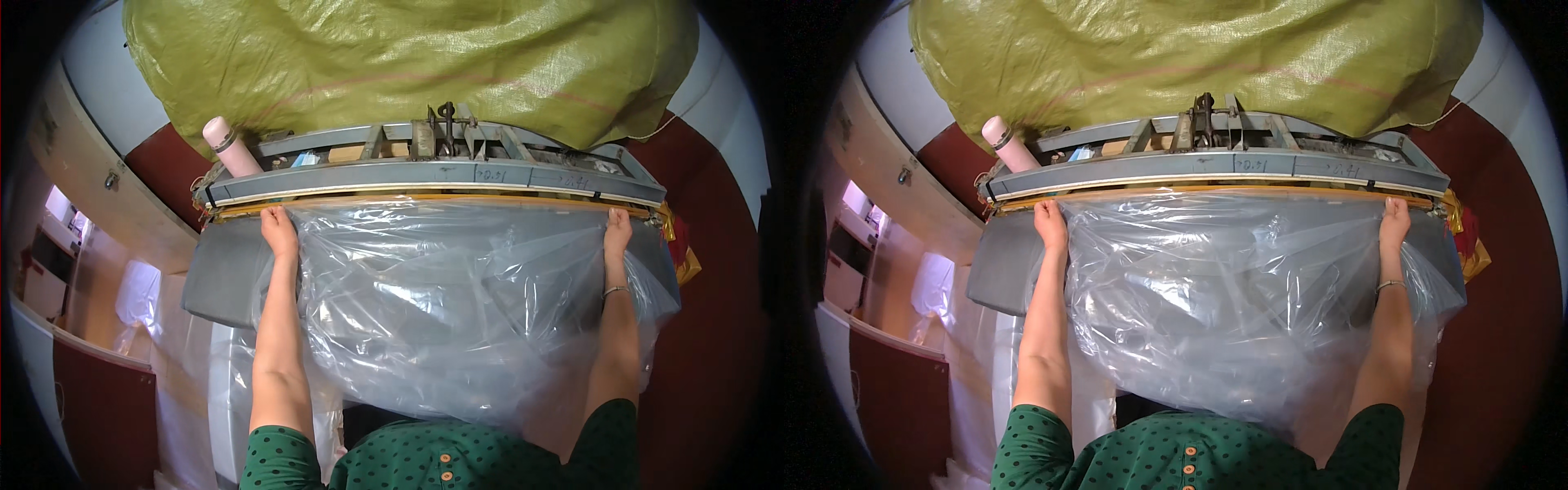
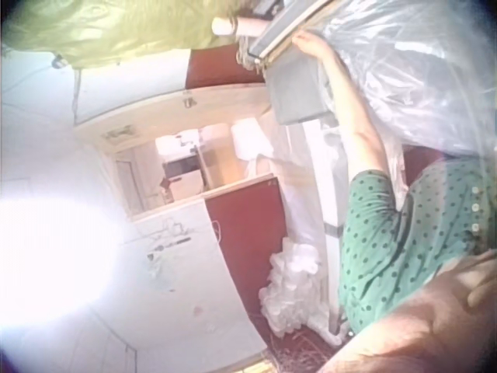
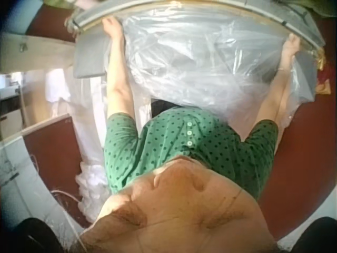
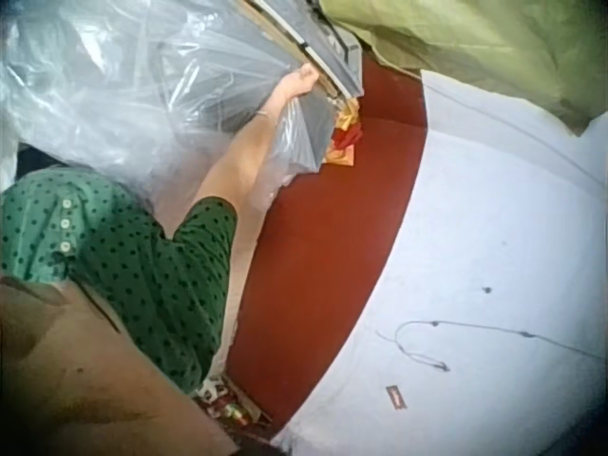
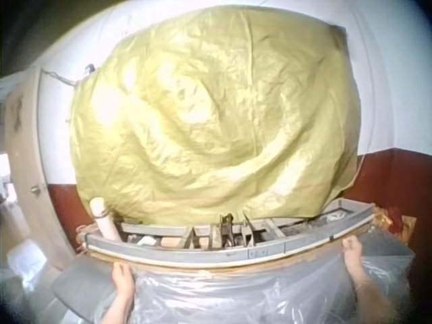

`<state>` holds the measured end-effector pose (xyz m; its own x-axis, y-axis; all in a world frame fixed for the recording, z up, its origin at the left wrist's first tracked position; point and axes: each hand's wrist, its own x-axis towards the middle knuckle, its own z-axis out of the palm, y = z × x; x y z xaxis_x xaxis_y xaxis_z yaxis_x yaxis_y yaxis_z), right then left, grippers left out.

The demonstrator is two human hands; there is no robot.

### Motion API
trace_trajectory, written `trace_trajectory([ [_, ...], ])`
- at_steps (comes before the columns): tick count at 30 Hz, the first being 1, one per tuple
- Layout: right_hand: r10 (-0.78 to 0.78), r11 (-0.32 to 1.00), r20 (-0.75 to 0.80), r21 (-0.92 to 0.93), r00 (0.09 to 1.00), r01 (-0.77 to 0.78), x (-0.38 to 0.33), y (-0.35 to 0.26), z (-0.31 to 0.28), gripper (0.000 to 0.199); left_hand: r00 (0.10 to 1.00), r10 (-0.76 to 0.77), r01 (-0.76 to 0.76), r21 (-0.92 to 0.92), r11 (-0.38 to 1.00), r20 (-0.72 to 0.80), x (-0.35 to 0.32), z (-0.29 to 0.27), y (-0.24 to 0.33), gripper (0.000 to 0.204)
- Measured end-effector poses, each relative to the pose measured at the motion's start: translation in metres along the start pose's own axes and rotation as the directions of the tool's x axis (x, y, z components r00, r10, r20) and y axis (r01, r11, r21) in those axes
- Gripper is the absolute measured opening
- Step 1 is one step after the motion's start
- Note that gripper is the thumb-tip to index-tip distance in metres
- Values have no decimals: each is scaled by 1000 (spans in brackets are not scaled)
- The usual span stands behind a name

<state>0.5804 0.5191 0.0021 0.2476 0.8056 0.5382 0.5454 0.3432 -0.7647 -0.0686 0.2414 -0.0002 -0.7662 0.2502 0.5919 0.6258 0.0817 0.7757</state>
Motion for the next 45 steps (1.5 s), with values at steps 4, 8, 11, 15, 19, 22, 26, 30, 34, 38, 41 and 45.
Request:
trace_trajectory([
  [4,-50,995,-89,-95,995,42,6,-2,17,20,995,-93,94,-19,995,27,9,9,-10,17],
  [8,-19,992,-85,119,996,29,10,10,17,20,987,-152,155,-71,985,43,9,14,-7,18],
  [11,4,987,-83,161,997,9,17,23,21,20,985,-172,172,-75,982,9,14,12,-19,19],
  [15,146,976,-55,174,988,-135,16,17,11,14,984,-172,170,-46,984,-54,3,10,21,20],
  [19,251,891,-4,392,968,-229,19,14,10,7,981,-149,143,-53,988,-127,11,12,2,14],
  [22,272,875,-28,423,962,-235,16,8,10,6,976,-39,51,52,997,-213,10,14,-2,9],
  [26,228,904,4,371,974,-213,19,6,15,6,942,-329,290,-330,898,-66,26,-5,-30,12],
  [30,131,962,19,241,991,-132,15,9,1,9,849,-528,365,-692,623,-27,34,-21,24,15],
  [34,-221,975,147,32,964,219,1,-18,-18,15,946,245,-288,205,935,211,35,-69,27,18],
  [38,-302,945,279,-43,912,326,-44,-74,-75,23,818,289,-479,311,821,498,0,-95,-1,20],
  [41,-101,963,465,-175,879,203,-72,-59,-150,26,784,-137,242,-94,966,606,-24,-90,24,10],
  [45,410,823,537,-567,738,-44,-88,-37,-231,28,619,-191,613,-317,724,762,-61,-94,99,9],
])
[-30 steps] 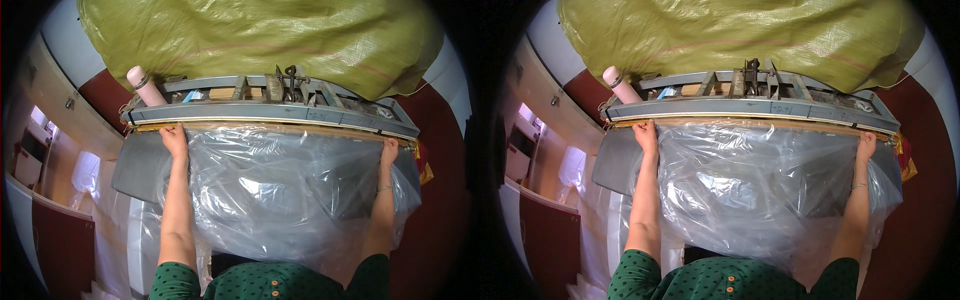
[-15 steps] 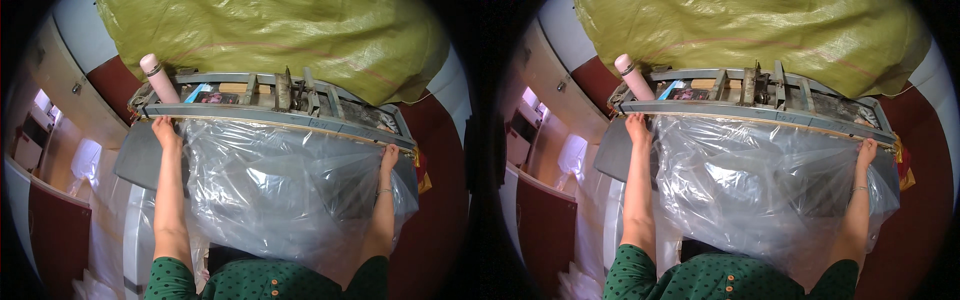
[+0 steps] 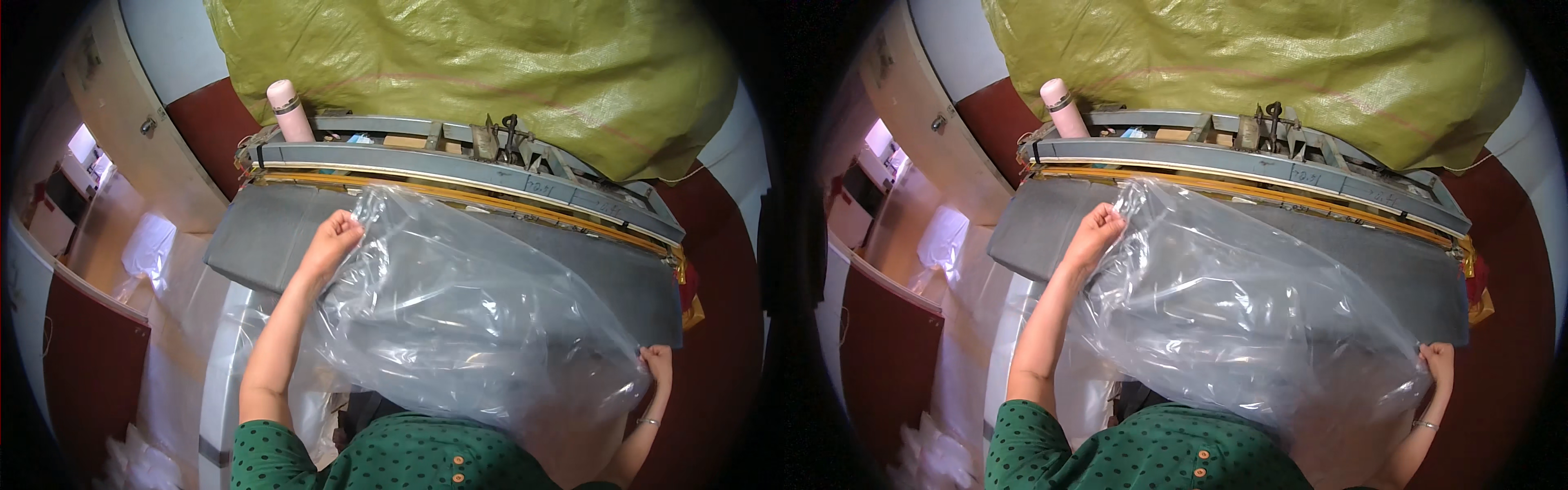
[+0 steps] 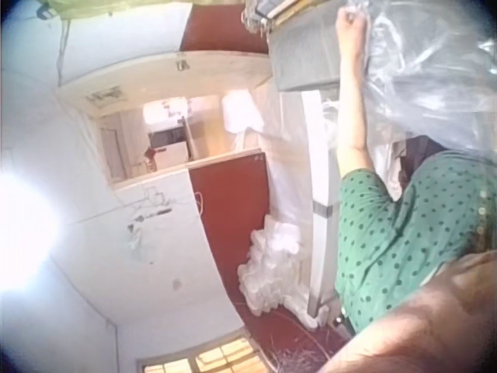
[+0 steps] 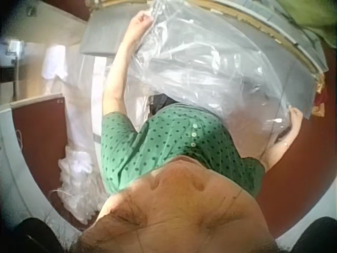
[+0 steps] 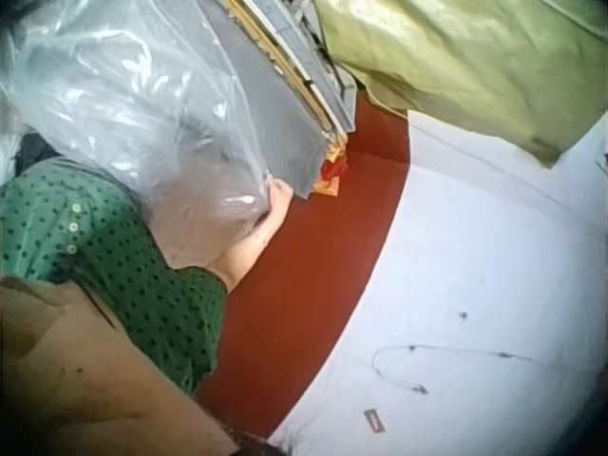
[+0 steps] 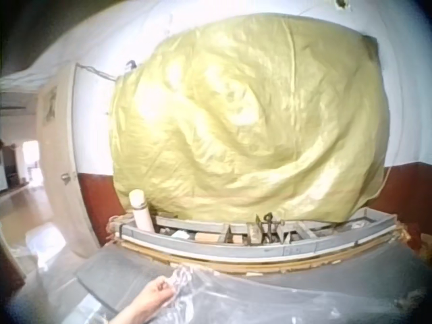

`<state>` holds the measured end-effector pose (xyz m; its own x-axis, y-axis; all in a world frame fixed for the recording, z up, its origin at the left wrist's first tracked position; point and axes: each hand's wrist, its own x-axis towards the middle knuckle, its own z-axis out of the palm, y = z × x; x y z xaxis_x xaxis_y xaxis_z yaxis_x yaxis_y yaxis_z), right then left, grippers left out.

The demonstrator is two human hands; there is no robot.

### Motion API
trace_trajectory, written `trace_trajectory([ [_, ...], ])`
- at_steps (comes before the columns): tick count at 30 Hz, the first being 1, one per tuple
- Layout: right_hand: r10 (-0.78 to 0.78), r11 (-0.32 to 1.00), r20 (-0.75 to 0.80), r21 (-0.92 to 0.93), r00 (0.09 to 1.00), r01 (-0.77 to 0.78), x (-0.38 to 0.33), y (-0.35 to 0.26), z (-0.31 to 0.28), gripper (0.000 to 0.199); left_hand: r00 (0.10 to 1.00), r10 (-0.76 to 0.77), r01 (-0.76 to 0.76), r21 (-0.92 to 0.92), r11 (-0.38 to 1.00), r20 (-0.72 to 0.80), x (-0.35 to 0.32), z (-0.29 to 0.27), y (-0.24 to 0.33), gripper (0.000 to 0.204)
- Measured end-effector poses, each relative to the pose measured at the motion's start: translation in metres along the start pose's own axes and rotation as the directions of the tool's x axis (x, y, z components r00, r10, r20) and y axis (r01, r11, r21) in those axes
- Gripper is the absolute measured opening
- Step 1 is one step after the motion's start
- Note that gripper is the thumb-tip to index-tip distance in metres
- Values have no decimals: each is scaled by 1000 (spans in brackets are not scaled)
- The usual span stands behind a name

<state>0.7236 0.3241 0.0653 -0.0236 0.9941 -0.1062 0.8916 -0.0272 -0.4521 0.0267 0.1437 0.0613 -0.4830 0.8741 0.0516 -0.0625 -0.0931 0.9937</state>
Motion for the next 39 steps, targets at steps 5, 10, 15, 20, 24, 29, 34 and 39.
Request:
trace_trajectory([
  [5,-317,863,-298,-485,900,143,0,-87,-10,21,990,-20,48,-199,979,143,-31,40,27,25],
  [10,-730,622,-157,251,665,742,-15,-294,28,12,977,104,-46,-291,956,188,-53,65,33,38],
  [15,-956,134,-192,380,220,915,-53,-435,83,30,976,94,-23,-337,941,196,-69,87,30,36],
  [20,-967,251,104,554,232,794,-66,-471,138,23,971,214,-210,-52,976,106,-76,97,21,37],
  [24,-880,209,-132,754,455,623,-61,-453,128,17,698,715,-510,729,456,41,-80,72,45,40],
  [29,-320,162,-513,798,796,580,2,-391,43,12,902,-52,-160,444,882,429,-119,-7,8,33],
  [34,-203,463,-744,500,637,732,92,-288,9,25,889,-375,-247,965,89,262,-186,-90,-78,19],
  [39,-296,785,-683,225,668,577,162,-156,36,26,908,74,418,891,-177,-412,-163,-286,-21,19],
])
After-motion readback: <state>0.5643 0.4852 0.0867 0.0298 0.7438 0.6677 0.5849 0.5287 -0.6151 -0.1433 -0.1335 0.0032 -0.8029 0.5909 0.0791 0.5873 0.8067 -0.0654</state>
